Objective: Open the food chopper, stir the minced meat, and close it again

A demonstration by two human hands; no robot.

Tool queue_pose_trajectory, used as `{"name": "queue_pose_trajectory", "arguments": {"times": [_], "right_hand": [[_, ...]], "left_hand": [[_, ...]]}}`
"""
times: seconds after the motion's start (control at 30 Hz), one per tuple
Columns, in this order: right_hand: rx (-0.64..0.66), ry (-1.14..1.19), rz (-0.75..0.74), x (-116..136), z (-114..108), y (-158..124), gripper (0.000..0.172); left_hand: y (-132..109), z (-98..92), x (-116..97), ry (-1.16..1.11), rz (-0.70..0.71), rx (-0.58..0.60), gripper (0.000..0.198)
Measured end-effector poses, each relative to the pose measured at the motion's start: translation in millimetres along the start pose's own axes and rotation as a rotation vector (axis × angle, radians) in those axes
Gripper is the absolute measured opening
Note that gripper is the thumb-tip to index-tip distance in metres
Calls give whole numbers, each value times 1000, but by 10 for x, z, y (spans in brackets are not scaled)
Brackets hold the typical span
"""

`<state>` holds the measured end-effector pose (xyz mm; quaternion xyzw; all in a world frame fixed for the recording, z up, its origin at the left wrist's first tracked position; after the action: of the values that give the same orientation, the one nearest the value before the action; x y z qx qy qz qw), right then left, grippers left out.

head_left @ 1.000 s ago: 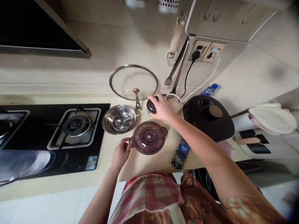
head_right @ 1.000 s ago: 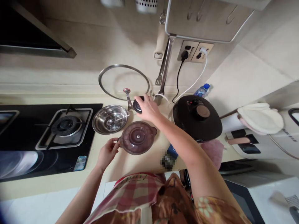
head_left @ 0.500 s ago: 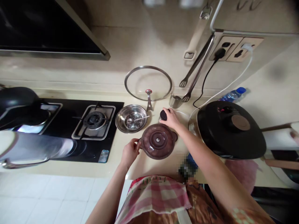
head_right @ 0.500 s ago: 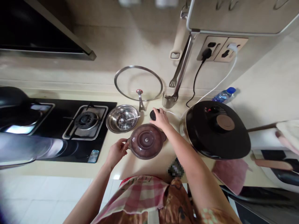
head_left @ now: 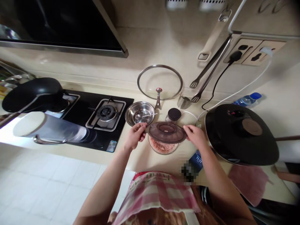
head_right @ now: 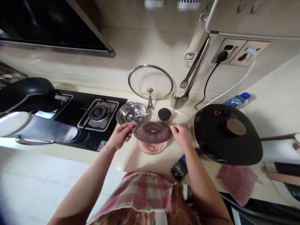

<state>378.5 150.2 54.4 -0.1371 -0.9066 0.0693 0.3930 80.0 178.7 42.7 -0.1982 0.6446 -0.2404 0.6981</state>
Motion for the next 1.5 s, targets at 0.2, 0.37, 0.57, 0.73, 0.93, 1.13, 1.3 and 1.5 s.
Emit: {"name": "queue_pose_trajectory", "arguments": {"times": [0.2,0.37,0.57,0.73,0.93,1.13,1.3,1.5], "right_hand": [[-41,356,-17,240,-125,39,57],[59,500,-168,390,22,-69,60],[-61,559,-131,271,106,-127,57],[-60,538,-73,162,194,-13,54],[-87,586,-38,108,204,83,53],[-96,540,-73,221,198,35,56],[-83,555,-141,281,209,55,67],[-94,429,-203,97,237,0,52]], "left_hand": [[1,-98,-143,-167,-30,61,48],[-101,-171,99,-289,-113,147,48],[-113,-193,85,-57,98,161,52],[-49,-135,65,192,244,61,37],[-31,-104,74,284,258,-25,35],[-25,-157,142,145,252,-70,38],[13,-264,205,34,277,-132,40],[-49,-463,247,-60,306,-229,40]]}}
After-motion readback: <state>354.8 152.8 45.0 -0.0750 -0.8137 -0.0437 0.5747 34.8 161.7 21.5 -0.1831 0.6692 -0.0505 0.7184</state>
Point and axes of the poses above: each hand's wrist, its own y-axis towards the middle knuckle, its own z-axis out of the palm, x = y × z, the point moved 9 cm from there along y, towards the middle knuckle, and after that the axes turned 6 degrees about -z, right-handed, at the moved point
